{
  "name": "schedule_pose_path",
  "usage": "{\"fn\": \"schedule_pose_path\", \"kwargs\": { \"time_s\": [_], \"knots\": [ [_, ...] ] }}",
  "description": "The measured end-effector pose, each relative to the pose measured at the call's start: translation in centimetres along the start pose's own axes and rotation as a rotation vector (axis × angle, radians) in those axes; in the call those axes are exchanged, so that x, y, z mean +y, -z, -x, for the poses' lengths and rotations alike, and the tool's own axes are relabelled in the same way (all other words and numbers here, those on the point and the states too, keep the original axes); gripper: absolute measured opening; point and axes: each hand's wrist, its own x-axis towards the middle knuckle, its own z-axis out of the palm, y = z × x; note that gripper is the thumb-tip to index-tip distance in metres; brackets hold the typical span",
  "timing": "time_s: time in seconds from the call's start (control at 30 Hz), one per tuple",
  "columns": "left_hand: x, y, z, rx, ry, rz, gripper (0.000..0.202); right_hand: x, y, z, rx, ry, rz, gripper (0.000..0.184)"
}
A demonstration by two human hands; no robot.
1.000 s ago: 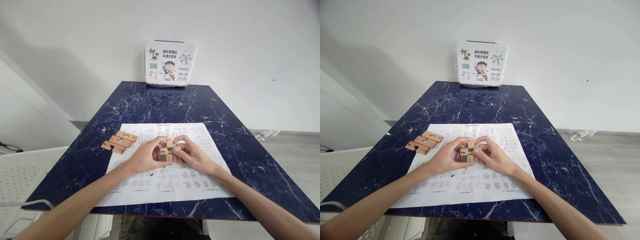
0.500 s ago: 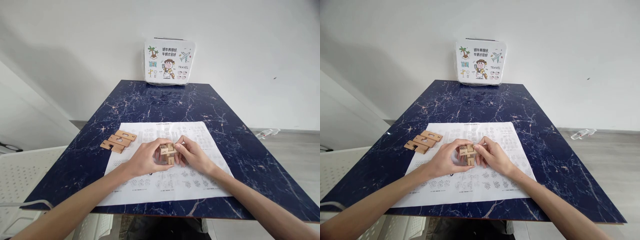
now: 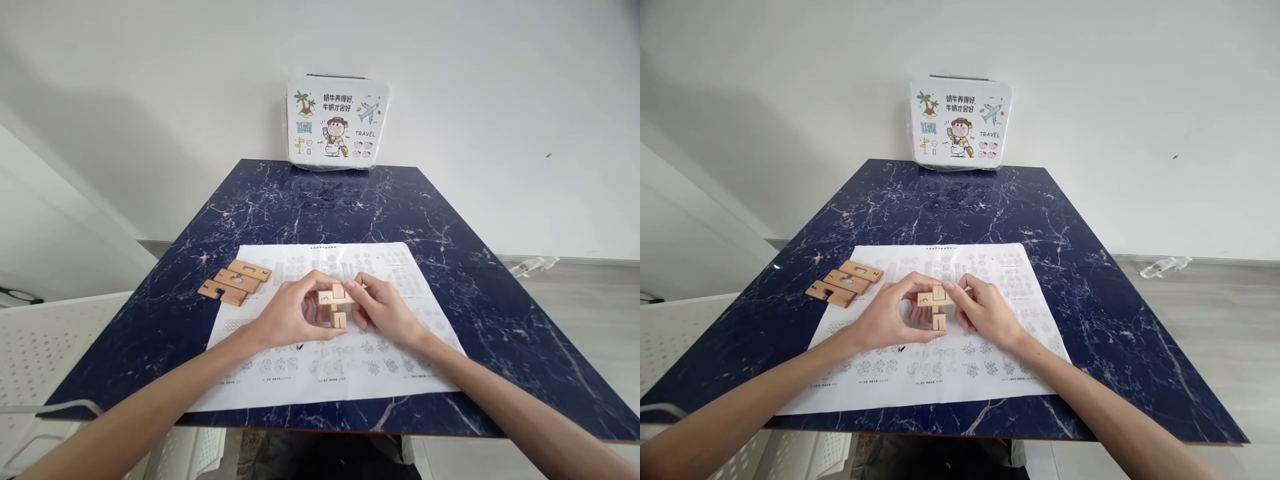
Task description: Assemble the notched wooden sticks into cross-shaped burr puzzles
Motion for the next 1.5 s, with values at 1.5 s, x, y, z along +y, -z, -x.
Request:
{"fn": "schedule_pose_path", "kwargs": {
  "time_s": [1.5],
  "knots": [
    [-0.8,0.8,0.2,0.164,-0.258,-0.128,0.066,-0.4,1.7,-0.2,-0.275,0.067,-0.201,0.045]
  ]
}}
